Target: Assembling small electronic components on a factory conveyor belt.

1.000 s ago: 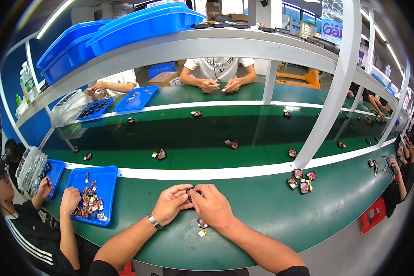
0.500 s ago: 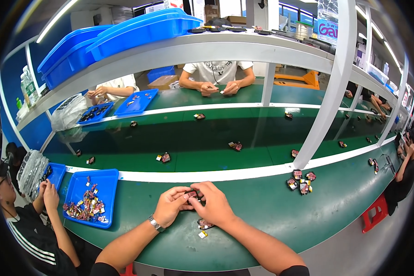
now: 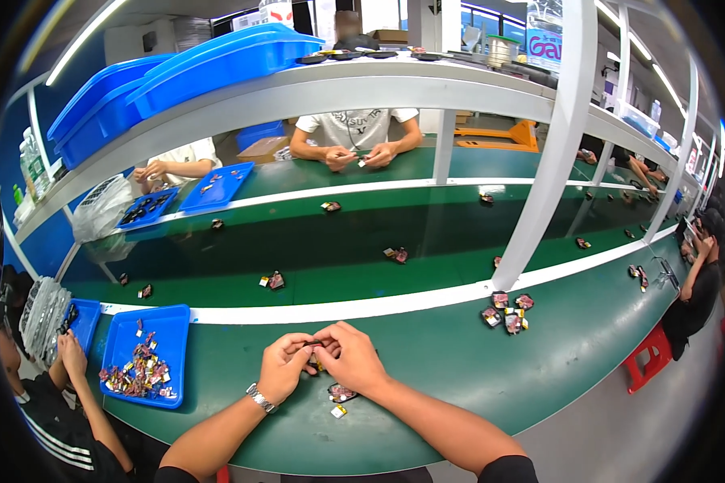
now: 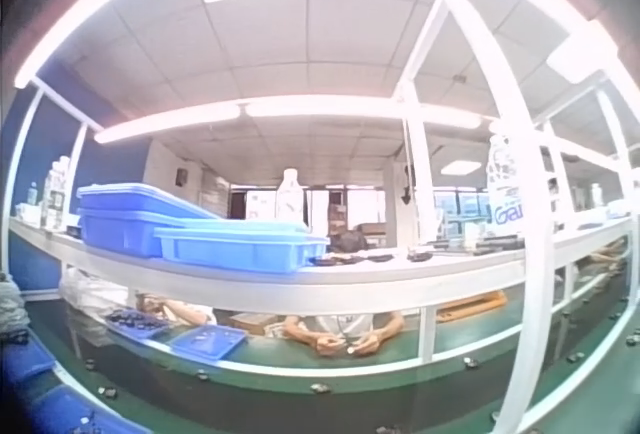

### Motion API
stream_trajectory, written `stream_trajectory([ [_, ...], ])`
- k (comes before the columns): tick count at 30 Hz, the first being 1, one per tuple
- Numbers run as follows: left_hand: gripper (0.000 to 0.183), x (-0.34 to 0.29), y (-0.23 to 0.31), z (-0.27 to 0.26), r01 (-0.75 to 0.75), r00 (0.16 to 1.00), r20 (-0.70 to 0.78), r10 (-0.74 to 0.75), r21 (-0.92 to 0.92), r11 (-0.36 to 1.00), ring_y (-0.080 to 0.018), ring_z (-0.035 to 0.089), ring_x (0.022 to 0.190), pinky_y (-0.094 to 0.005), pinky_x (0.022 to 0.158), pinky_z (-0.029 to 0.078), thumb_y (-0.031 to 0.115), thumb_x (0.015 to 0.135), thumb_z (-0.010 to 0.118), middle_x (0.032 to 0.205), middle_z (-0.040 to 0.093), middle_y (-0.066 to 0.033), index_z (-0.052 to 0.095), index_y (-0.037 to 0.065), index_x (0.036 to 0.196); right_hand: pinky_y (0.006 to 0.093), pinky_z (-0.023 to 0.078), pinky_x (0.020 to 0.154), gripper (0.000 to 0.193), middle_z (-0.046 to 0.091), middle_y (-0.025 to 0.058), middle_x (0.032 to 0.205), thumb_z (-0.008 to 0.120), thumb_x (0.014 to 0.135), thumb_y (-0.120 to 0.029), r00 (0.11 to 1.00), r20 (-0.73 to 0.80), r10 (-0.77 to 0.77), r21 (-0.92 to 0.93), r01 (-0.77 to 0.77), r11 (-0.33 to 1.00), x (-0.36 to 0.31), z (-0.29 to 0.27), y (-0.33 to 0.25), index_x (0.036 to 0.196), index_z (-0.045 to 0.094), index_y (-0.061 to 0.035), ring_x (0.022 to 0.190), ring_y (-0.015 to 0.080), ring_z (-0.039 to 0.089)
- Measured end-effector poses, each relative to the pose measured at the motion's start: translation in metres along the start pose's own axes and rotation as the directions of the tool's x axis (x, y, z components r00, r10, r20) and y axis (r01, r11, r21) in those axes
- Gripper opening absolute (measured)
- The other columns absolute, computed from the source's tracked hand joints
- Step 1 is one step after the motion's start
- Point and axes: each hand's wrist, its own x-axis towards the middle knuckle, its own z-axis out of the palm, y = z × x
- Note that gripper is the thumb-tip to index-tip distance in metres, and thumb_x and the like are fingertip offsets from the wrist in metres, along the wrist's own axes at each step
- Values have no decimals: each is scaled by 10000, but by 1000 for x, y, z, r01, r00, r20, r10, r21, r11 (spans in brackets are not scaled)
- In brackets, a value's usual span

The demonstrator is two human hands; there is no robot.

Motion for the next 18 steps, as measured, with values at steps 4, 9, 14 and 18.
stream_trajectory([
  [4,288,0,3,-4,27,1000,13,-26,-73,997,-173,658,949,-290,712,589,33,975,528,1139,641,-145,518,-34,1255,249,539,699,166,661,77,927,701,860,-44,1000,19,-19,32,19,999,9,-4,13,1007,663,23,765,114,657],
  [9,343,6,-3,-3,4,1000,25,-2,-84,996,-229,667,994,-333,814,569,58,965,539,1256,579,-190,483,-35,1291,249,535,677,241,698,78,861,756,823,-102,929,-291,228,78,-214,974,66,-51,80,1003,659,25,739,102,653],
  [14,288,2,-4,-5,13,993,121,-18,40,999,-207,667,995,-312,821,560,44,963,535,1217,606,-156,528,-35,1240,296,534,650,269,697,88,864,791,766,-138,917,-390,78,-267,-193,944,97,-67,98,957,676,11,696,169,656],
  [18,262,-3,-1,-11,23,994,104,-26,31,999,-211,672,980,-312,802,555,35,946,550,1185,623,-155,551,-32,1200,403,479,891,465,638,143,1094,796,733,-167,850,-512,-122,-577,-235,782,112,-94,102,1140,619,-29,1024,304,587],
])
